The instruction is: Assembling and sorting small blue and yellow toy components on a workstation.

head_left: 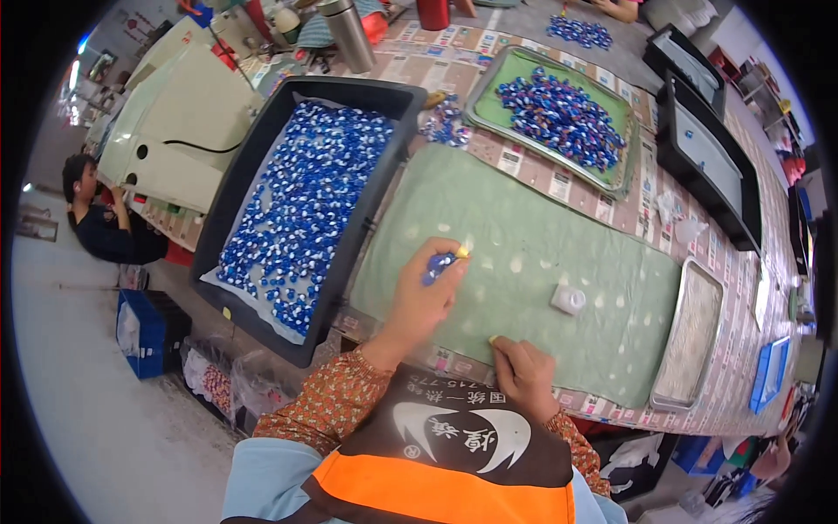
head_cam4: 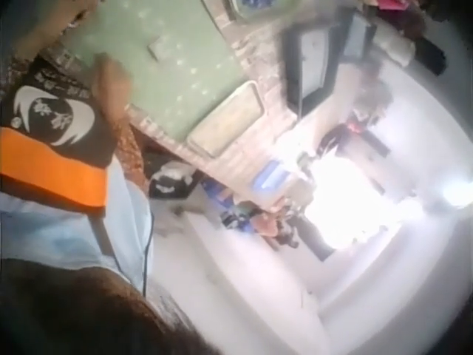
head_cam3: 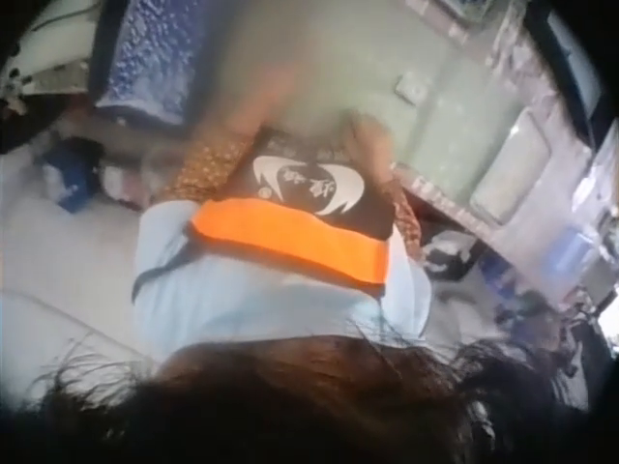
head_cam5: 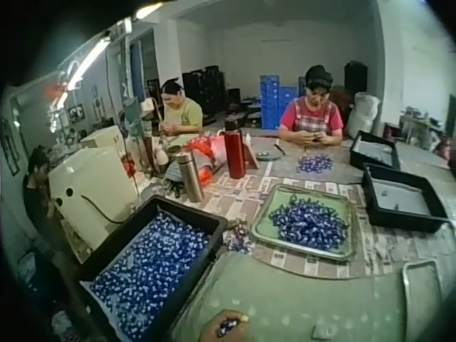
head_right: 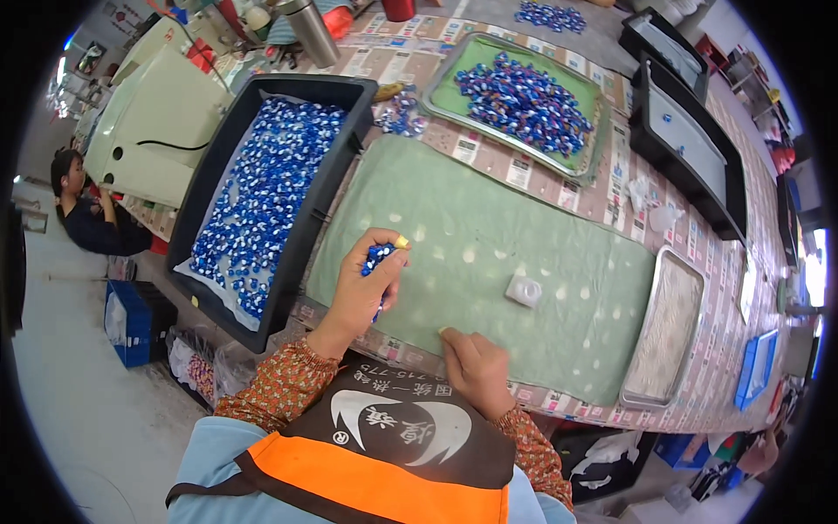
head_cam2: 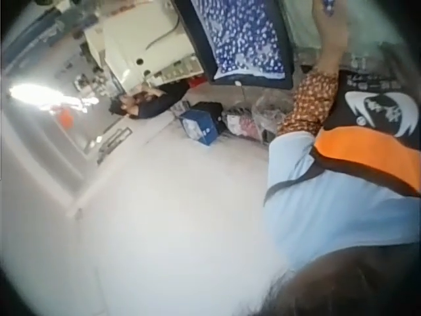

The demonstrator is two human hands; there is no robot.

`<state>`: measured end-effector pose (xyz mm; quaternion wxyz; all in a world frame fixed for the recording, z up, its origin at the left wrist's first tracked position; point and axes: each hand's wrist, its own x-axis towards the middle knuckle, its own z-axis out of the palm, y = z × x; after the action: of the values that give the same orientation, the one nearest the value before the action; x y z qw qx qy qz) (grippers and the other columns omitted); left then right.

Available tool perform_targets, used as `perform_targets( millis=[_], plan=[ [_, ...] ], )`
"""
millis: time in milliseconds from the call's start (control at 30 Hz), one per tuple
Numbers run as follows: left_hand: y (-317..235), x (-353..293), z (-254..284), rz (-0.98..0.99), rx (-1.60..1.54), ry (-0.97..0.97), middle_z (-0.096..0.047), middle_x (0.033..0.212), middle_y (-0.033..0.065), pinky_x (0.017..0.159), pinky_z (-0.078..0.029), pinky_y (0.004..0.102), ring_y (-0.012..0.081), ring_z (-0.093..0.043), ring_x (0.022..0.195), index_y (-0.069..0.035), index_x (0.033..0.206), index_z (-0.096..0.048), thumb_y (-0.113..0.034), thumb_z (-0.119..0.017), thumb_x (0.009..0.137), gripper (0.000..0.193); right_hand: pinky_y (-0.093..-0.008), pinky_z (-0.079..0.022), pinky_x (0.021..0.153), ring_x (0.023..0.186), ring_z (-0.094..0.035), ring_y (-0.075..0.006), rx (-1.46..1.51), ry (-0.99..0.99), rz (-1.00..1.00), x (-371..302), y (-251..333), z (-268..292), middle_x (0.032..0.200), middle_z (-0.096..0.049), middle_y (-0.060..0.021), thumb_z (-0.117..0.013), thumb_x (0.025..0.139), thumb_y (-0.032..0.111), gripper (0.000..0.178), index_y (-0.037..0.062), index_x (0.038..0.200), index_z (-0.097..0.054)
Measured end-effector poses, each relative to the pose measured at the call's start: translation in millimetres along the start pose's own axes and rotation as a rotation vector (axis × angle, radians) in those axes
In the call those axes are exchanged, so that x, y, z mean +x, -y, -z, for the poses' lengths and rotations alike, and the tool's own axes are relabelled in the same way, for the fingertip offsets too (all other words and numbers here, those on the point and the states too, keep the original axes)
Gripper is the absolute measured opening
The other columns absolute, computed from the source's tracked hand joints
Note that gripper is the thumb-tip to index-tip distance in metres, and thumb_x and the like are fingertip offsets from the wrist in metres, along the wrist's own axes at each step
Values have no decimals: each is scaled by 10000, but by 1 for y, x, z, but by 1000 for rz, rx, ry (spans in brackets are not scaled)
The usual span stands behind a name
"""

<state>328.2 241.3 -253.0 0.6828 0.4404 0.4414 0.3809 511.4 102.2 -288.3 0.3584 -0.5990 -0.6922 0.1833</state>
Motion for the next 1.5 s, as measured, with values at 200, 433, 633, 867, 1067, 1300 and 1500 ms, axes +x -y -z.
perform_targets(
  millis=[200, 433, 633, 867, 1067, 1300, 1500],
  plan=[
    [12, 17, -16, -620, 864, -87, -604, 913, 107, 762, -513, 384, 295, -640, 887, -50, 1044, -637, -63, -695, 888, 167, -430, -461, 503, 569, -596, -299, 41, -32, 42, -8, -7, -6, 673, -594, -113, -688, 867, 85, 189, 62, 1053, -671],
    [25, 24, -23, -729, 1237, 8, -605, 1014, 103, 715, -528, 417, 325, -629, 872, -148, 1056, -658, -67, -721, 837, 242, -436, -484, 526, 595, -613, -317, 2, 14, -5, -11, -3, -2, 699, -605, -123, -691, 842, 76, 218, 65, 1060, -677],
    [25, 25, -20, -823, 1319, 45, -610, 1034, 91, 696, -512, 417, 315, -619, 883, -155, 1053, -655, -66, -740, 791, 290, -426, -478, 516, 597, -616, -303, 43, -32, 14, -9, -5, -4, 701, -601, -111, -690, 837, 82, 223, 69, 1059, -680],
    [30, 26, -15, -831, 1343, 13, -629, 1109, 56, 851, -444, 423, 305, -574, 1014, -151, 1030, -668, -58, -729, 793, 263, -415, -464, 498, 573, -600, -280, -6, -32, 26, -8, -4, -4, 671, -572, -89, -685, 826, 90, 231, 85, 1057, -678],
    [28, 22, -15, -804, 1360, 8, -619, 1203, 47, 943, -402, 457, 298, -552, 1116, -179, 1040, -681, -121, -738, 805, 249, -411, -453, 485, 557, -591, -274, -9, -48, 31, -7, -3, -3, 657, -559, -85, -684, 830, 94, 223, 90, 1052, -676],
    [25, 19, -10, -817, 1312, 3, -607, 1313, 64, 1047, -366, 459, 324, -517, 1244, -157, 1065, -693, -112, -748, 793, 281, -413, -457, 488, 557, -595, -272, -13, -41, 24, -6, -4, -2, 657, -561, -83, -682, 839, 100, 197, 92, 1036, -676],
    [26, 16, -5, -798, 1282, 24, -585, 1349, 75, 1083, -337, 500, 335, -490, 1295, -166, 1094, -693, -151, -734, 827, 270, -414, -461, 494, 567, -600, -274, -3, -36, 15, -8, -3, -5, 660, -565, -87, -682, 838, 99, 206, 94, 1044, -676]
  ],
)
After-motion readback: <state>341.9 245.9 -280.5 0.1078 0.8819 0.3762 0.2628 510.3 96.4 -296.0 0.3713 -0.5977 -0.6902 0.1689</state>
